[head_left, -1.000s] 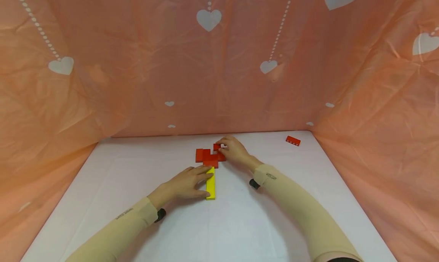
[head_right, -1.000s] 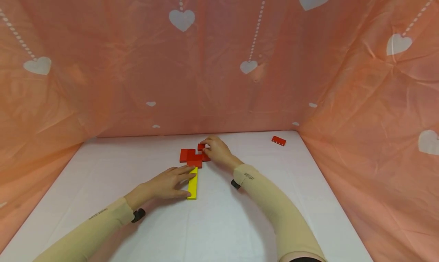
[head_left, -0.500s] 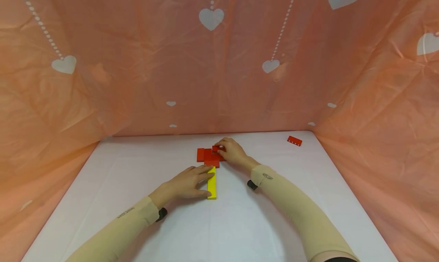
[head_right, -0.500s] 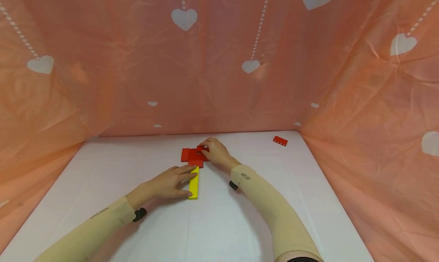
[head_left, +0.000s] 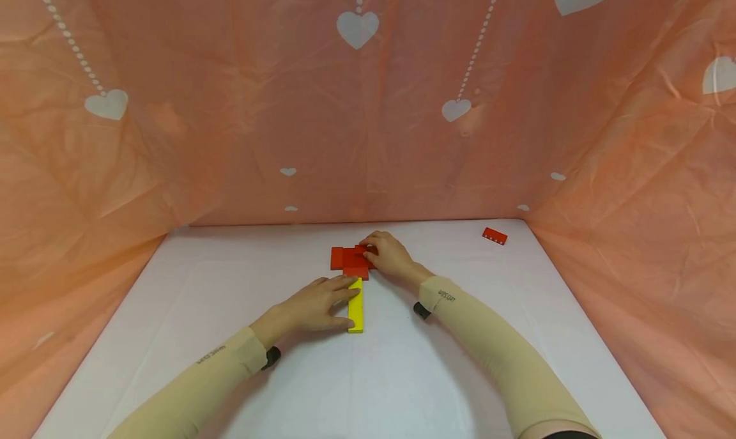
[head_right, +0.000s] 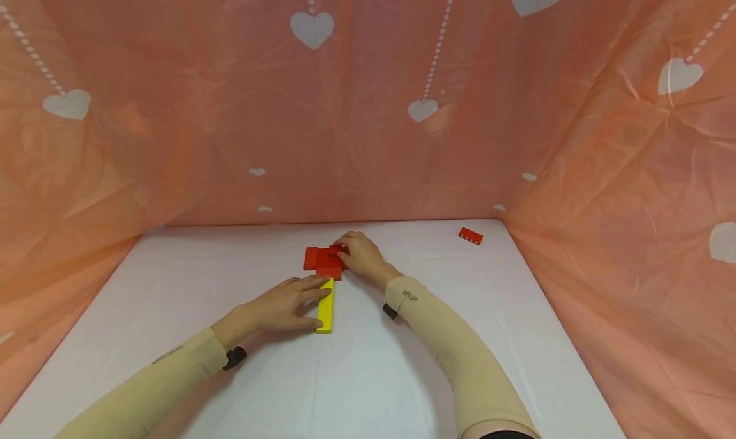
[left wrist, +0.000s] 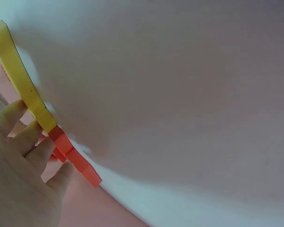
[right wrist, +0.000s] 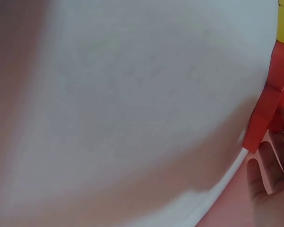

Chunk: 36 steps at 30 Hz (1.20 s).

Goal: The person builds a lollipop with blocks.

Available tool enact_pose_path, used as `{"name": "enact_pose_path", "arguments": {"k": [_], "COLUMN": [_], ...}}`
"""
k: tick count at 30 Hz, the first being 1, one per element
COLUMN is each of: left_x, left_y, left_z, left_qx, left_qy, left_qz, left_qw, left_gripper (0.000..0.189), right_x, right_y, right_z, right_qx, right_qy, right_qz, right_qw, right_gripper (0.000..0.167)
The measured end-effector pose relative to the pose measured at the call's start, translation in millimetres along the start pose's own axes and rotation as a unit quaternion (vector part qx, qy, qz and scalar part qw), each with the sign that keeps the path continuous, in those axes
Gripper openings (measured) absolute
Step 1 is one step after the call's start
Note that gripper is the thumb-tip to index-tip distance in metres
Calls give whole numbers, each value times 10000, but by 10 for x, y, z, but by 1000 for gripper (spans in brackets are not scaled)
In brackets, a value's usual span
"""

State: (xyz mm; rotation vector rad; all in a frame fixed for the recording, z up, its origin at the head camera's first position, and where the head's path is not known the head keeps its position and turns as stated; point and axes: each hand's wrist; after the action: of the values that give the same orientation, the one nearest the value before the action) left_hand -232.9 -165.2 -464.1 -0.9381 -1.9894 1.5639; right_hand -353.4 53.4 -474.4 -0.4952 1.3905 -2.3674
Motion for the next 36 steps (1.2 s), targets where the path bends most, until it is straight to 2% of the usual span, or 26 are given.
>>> {"name": "enact_pose_path", "arguments": {"k": [17, 21, 28, 36], "left_x": [8, 9, 1, -1], "left_y": [7, 0, 5, 11], "left_z": [6, -2, 9, 11], "left_qx": [-26, -30, -71, 7], "left_qy": [34, 14, 39, 113], "left_qz": [-2, 11, -9, -48], "left_qw": [10000, 10000, 10000, 9999], "left_gripper": [72, 73, 73, 73], "right_x": [-17, 15, 86, 148], "right_y": [-18, -11, 82, 152], "right_z": [63, 132, 291, 355], "right_qx": [-15, -87, -387, -391], "right_qy": [79, -45, -517, -389], "right_qz": [101, 61, 389, 412], "right_qw": [9999, 9999, 9972, 9976], "right_gripper": [25, 29, 36, 38]}}
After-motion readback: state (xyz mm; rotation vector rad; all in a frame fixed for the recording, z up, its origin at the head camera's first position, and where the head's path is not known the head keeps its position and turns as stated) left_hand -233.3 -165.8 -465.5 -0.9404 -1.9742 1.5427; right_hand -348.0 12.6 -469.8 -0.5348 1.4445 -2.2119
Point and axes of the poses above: each hand's wrist, its own x-axis towards the middle knuckle, its own y-axis out of the palm, z = x × y, and after that the axes turned 7 degrees about y, right-handed
